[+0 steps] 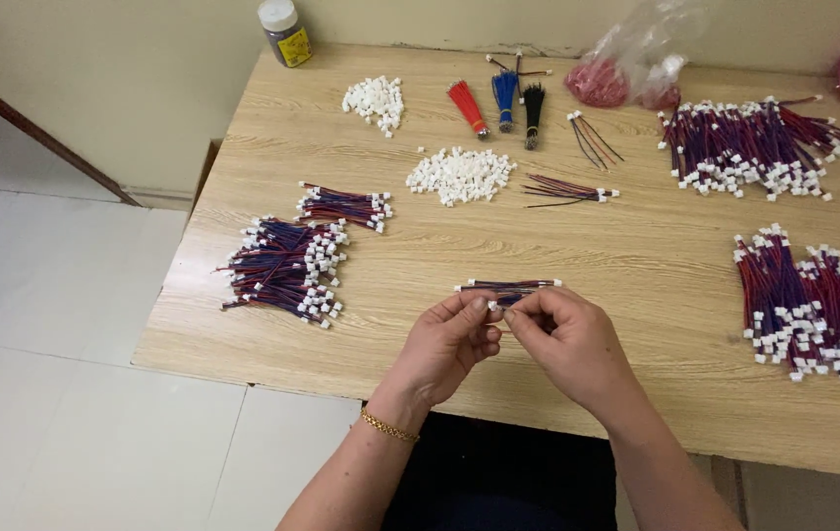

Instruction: Assembling wire harnesses by manually attaching plastic connectors to the ends of wire bundles

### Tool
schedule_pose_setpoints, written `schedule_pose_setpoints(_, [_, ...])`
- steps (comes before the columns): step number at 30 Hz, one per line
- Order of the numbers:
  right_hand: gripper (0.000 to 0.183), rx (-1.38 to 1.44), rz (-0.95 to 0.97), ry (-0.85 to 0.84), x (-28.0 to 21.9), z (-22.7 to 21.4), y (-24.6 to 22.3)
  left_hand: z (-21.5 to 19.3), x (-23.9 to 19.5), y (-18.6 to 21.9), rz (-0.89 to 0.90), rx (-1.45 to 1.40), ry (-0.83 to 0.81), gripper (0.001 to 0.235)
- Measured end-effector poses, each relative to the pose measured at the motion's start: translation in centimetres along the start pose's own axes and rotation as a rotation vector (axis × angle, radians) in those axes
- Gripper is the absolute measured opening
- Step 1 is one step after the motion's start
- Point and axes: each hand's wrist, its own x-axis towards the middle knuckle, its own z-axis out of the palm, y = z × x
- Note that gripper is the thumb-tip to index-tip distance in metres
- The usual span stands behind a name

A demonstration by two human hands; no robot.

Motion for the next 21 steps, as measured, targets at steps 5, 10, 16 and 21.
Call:
schedule_pose_setpoints(5, [0.005,0.001,0.041,0.009,-0.3,-0.2,-0.8,0.2,-0.4,0.2,0.009,0.005,0.006,0.019])
schedule_pose_setpoints(10, [0.005,-0.009,0.049,0.015,-0.2,-0.2,-0.5,0.3,-0.4,0.0,0.034,0.069,0.029,0.02])
schedule_pose_setpoints(16, [0.008,-0.073,0.065,0.008,-0.3,-0.3,-0.3,0.6,-0.4,-0.3,0.097,0.126,0.059,0.02])
schedule_pose_setpoints(21, [0.009,-0.101,0.055,0.008,-0.2,-0.4,-0.3,0.2,-0.2,-0.6,0.082,0.093,0.058,0.02])
